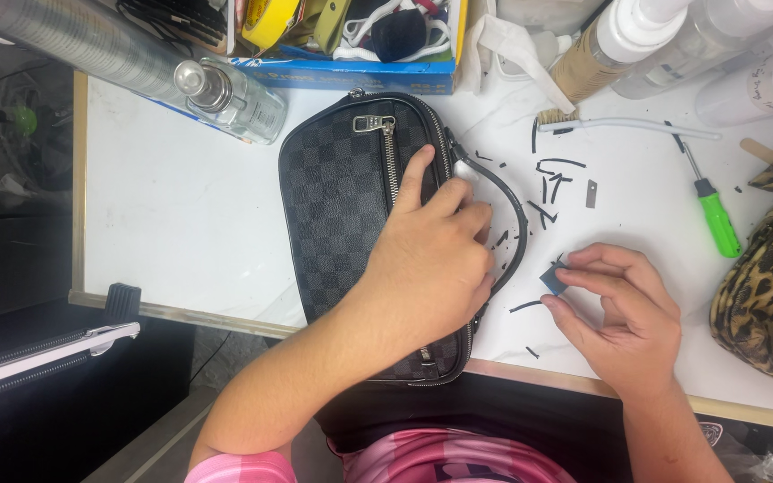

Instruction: The person is repairing a black checkered bag by hand. They use a small metal tool to carefully peel away and remove small black plastic or rubber fragments from the bag's handle and strap area. The person works methodically, picking off debris and placing it on the white work surface.

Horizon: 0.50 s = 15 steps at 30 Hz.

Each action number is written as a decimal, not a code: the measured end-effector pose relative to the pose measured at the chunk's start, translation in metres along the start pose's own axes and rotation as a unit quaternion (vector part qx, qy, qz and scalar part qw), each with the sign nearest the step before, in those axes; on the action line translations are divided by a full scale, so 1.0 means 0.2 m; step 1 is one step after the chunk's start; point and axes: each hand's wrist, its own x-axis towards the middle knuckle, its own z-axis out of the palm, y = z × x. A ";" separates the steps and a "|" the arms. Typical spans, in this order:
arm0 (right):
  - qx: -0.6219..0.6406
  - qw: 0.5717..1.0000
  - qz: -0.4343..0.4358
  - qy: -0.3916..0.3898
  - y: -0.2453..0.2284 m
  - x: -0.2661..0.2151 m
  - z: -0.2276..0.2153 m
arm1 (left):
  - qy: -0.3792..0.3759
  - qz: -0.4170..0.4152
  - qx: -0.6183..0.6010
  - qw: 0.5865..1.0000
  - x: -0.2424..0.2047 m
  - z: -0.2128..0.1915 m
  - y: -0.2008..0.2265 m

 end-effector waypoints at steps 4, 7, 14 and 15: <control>0.060 0.998 0.001 0.002 0.00 0.00 0.00 | 0.078 -0.020 -0.093 0.992 -0.02 0.00 -0.05; 0.078 0.997 0.014 0.002 0.00 -0.01 -0.01 | 0.145 -0.066 -0.111 0.981 -0.02 0.00 -0.07; 0.250 0.960 0.118 0.034 0.00 0.02 0.01 | 0.145 -0.119 0.000 0.982 0.04 0.01 -0.13; 0.253 0.958 0.134 0.034 0.01 0.03 0.01 | 0.134 -0.113 0.003 0.985 0.05 0.01 -0.14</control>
